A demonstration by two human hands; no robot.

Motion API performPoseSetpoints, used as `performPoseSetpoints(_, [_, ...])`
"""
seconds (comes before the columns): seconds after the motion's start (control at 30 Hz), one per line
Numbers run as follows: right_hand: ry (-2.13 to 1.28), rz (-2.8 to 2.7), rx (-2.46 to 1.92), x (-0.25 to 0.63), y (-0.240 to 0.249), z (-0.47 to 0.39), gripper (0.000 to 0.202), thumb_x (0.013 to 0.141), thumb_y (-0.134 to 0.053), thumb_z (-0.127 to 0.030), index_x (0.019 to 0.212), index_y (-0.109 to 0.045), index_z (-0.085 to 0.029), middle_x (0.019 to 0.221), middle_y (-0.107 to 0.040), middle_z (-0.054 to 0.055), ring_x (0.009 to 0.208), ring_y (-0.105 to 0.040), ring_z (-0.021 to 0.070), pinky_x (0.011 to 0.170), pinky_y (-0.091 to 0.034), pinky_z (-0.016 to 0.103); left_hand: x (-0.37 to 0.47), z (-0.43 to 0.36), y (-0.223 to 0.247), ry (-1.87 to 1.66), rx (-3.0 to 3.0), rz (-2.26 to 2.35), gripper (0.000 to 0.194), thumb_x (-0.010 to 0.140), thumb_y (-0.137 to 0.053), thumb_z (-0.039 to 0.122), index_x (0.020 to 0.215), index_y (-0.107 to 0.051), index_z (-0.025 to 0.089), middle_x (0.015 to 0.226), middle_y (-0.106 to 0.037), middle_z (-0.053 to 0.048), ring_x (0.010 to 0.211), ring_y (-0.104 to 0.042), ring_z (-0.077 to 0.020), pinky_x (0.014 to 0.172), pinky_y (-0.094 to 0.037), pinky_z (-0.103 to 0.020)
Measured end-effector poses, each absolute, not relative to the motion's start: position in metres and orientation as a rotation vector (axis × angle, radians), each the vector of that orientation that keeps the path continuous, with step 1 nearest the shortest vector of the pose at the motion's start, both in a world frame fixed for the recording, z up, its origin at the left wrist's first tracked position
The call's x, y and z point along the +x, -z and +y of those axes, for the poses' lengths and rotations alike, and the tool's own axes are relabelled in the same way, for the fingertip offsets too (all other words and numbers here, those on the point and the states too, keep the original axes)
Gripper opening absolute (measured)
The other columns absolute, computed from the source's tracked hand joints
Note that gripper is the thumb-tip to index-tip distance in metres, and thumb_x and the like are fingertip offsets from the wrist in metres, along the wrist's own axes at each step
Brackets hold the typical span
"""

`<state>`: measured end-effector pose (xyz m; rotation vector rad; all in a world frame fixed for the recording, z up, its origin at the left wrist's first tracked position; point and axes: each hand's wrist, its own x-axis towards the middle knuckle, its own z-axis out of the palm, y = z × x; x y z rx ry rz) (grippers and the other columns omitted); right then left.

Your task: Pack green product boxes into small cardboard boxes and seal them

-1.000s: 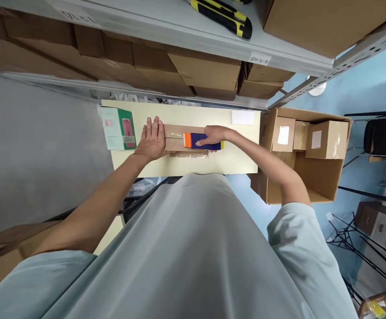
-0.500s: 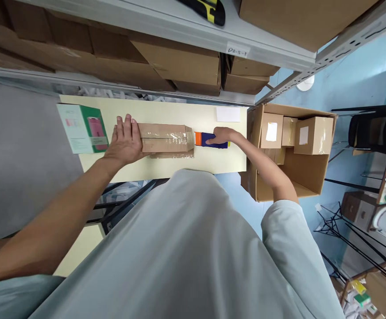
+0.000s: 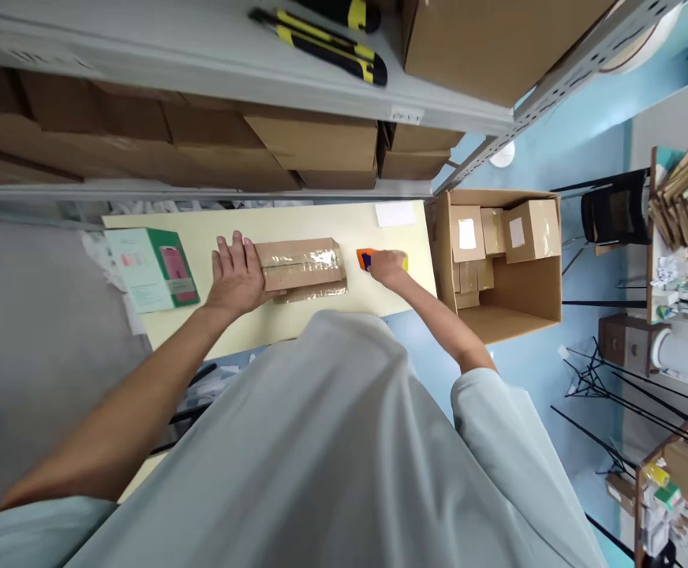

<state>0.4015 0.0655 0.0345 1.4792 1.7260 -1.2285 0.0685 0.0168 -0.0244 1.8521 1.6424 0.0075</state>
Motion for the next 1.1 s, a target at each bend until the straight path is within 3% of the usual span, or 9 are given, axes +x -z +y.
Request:
performPoseSetpoints(0.1, [0.894,1.7,1.73,0.39,-0.062,0.044,0.039,0.116,-0.056,-0.047,0.128,-0.076,-0.015,0.139,-0.078,0.03,0.135,-0.073,0.0431,0.106,-0.057,0.046,0.064,0.013,0.023,-0.04,1.885,1.645,0.166,0.069,-0.08,0.094,0.182,-0.015,-0.009,0.188,-0.006,-0.042,0.176,0.007,-0.0622,0.14,0.002,-0.079])
performPoseSetpoints(0.23, [0.731,1.747,1.86,0.371,-0.094,0.034,0.043,0.114,-0.059,-0.053,0.136,-0.075,-0.019,0.139,-0.081,0.023,0.132,-0.078,0.04,0.104,-0.06,0.04,0.07,0.005,0.016,-0.111,2.018,1.616,0.154,0.07,-0.087,0.087,0.182,-0.03,-0.002,0.186,-0.014,-0.04,0.175,-0.001,-0.0606,0.141,-0.001,-0.079])
performPoseSetpoints(0.37, [0.694,1.926,1.91,0.352,-0.114,0.06,0.041,0.11,-0.06,-0.039,0.148,-0.067,-0.024,0.131,-0.084,0.018,0.125,-0.081,0.0389,0.101,-0.062,0.042,0.095,0.014,0.0,-0.312,2.303,1.378,0.133,0.078,-0.089,0.077,0.183,-0.039,0.013,0.187,-0.022,-0.031,0.177,-0.009,-0.0533,0.143,-0.013,-0.076])
performPoseSetpoints(0.5, [0.661,2.386,1.861,0.321,-0.144,0.109,0.04,0.109,-0.054,-0.028,0.147,-0.06,-0.017,0.126,-0.083,0.019,0.123,-0.078,0.0389,0.107,-0.061,0.049,0.111,0.051,-0.035,-0.669,2.541,1.275,0.138,0.084,-0.088,0.076,0.186,-0.024,0.008,0.19,-0.012,-0.031,0.179,-0.003,-0.0505,0.143,-0.012,-0.076])
performPoseSetpoints(0.67, [0.454,2.78,1.729,0.266,-0.19,0.189,0.041,0.109,-0.051,-0.023,0.147,-0.054,-0.008,0.128,-0.08,0.025,0.129,-0.074,0.036,0.133,-0.041,0.054,0.097,0.124,-0.078,-0.856,2.589,1.375,0.135,0.094,-0.075,0.081,0.184,-0.016,-0.002,0.188,-0.007,-0.036,0.179,-0.001,-0.0503,0.142,-0.013,-0.075])
performPoseSetpoints(0.9, [0.314,2.665,1.785,0.212,-0.229,0.276,0.034,0.108,-0.06,-0.022,0.14,-0.066,-0.012,0.134,-0.082,0.021,0.132,-0.075,0.0352,0.125,-0.047,0.05,0.06,0.205,-0.116,-0.691,2.476,1.567,0.131,0.097,-0.068,0.083,0.184,-0.019,-0.001,0.189,-0.009,-0.034,0.18,-0.004,-0.0502,0.142,-0.012,-0.075])
performPoseSetpoints(1.03, [0.318,2.611,1.836,0.2,-0.227,0.297,0.032,0.104,-0.066,-0.017,0.135,-0.072,-0.012,0.133,-0.083,0.02,0.129,-0.076,0.0349,0.121,-0.052,0.049,0.059,0.2,-0.112,-0.665,2.462,1.55,0.131,0.097,-0.065,0.086,0.184,-0.019,-0.002,0.189,-0.009,-0.035,0.18,-0.005,-0.0493,0.142,-0.012,-0.074])
performPoseSetpoints(1.1, [0.318,2.611,1.849,0.199,-0.222,0.301,0.038,0.106,-0.062,-0.017,0.142,-0.07,-0.008,0.146,-0.077,0.025,0.139,-0.07,0.0362,0.126,-0.048,0.052,0.064,0.185,-0.1,-0.674,2.412,1.543,0.13,0.099,-0.063,0.086,0.184,-0.019,-0.002,0.189,-0.011,-0.036,0.18,-0.007,-0.0495,0.142,-0.013,-0.074])
